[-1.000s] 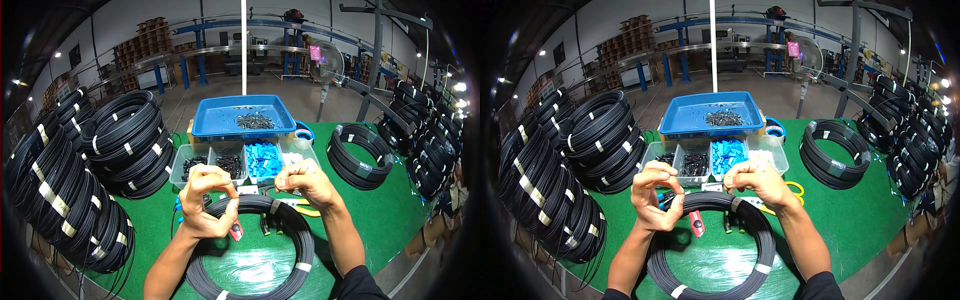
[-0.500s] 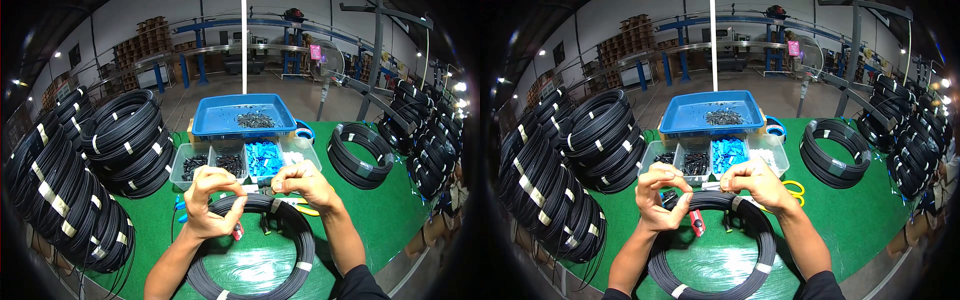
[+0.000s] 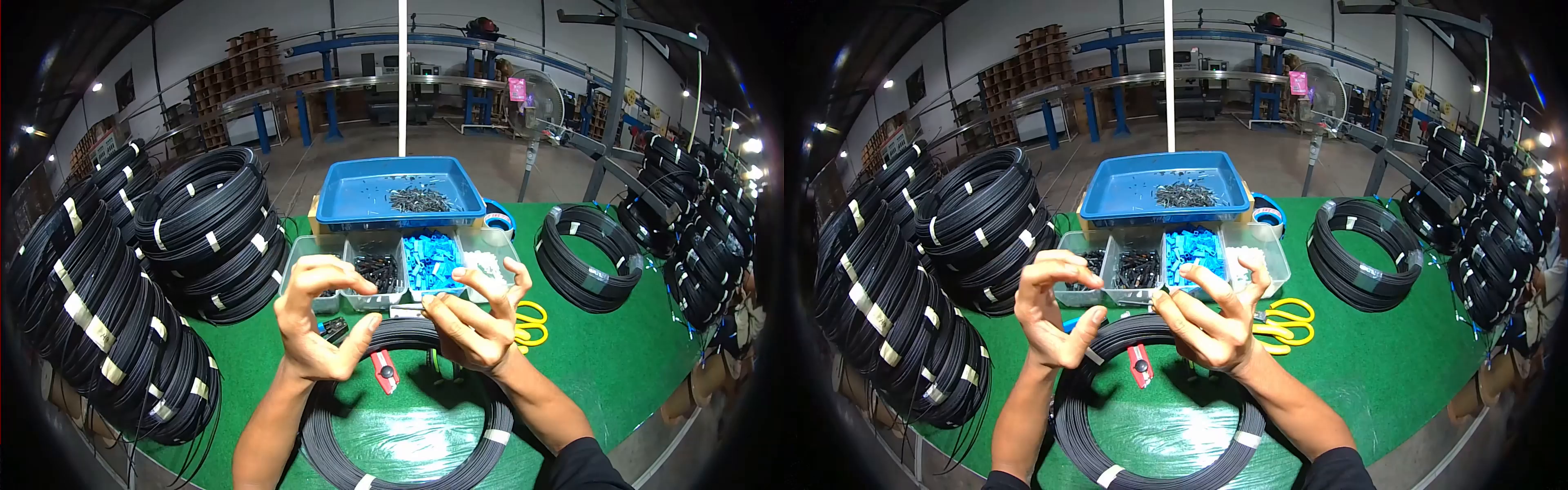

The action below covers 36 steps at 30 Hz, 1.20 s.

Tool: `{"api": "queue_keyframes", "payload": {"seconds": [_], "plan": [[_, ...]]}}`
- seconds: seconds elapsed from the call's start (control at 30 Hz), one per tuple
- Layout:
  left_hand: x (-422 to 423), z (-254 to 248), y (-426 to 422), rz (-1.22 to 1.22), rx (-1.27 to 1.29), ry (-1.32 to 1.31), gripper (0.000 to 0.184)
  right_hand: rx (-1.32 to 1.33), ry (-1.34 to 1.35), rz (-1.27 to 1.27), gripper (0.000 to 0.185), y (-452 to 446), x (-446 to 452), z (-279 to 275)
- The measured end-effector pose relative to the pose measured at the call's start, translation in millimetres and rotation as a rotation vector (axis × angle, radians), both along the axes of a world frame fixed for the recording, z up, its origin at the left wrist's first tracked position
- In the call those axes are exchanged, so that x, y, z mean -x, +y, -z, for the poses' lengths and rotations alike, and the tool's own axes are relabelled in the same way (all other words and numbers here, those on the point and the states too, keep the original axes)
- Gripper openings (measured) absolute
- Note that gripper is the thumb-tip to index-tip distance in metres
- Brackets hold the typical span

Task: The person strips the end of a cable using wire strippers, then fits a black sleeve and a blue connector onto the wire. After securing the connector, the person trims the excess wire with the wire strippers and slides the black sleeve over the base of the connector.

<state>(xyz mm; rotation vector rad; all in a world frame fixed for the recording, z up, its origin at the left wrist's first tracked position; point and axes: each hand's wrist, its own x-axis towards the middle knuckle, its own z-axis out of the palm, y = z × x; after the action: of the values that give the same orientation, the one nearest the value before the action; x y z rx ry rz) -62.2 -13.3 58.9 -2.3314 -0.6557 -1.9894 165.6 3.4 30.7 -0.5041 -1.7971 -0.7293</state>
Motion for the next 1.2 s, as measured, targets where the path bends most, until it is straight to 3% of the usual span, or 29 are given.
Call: {"api": "queue_keyframes", "payload": {"seconds": [0.27,0.67,0.73,1.07,1.2], "plan": [[-5,-3,-4,-0.11,0.001,0.098,0.043,-0.07,-0.033,0.076,0.025,1,-1,5],[7,0,0,0.001,0.14,-0.091,0.043,-0.18,0.041,0.171,0.023,6,-1,6],[1,-5,-1,-0.014,0.037,-0.005,0.044,-0.167,-0.02,0.18,0.029,3,-3,7],[-3,6,0,-0.017,0.109,0.078,0.041,-0.145,-0.01,0.151,0.027,-1,4,7],[4,-1,2,0.043,0.091,-0.137,0.04,-0.139,0.003,0.16,0.027,1,1,4]]}}
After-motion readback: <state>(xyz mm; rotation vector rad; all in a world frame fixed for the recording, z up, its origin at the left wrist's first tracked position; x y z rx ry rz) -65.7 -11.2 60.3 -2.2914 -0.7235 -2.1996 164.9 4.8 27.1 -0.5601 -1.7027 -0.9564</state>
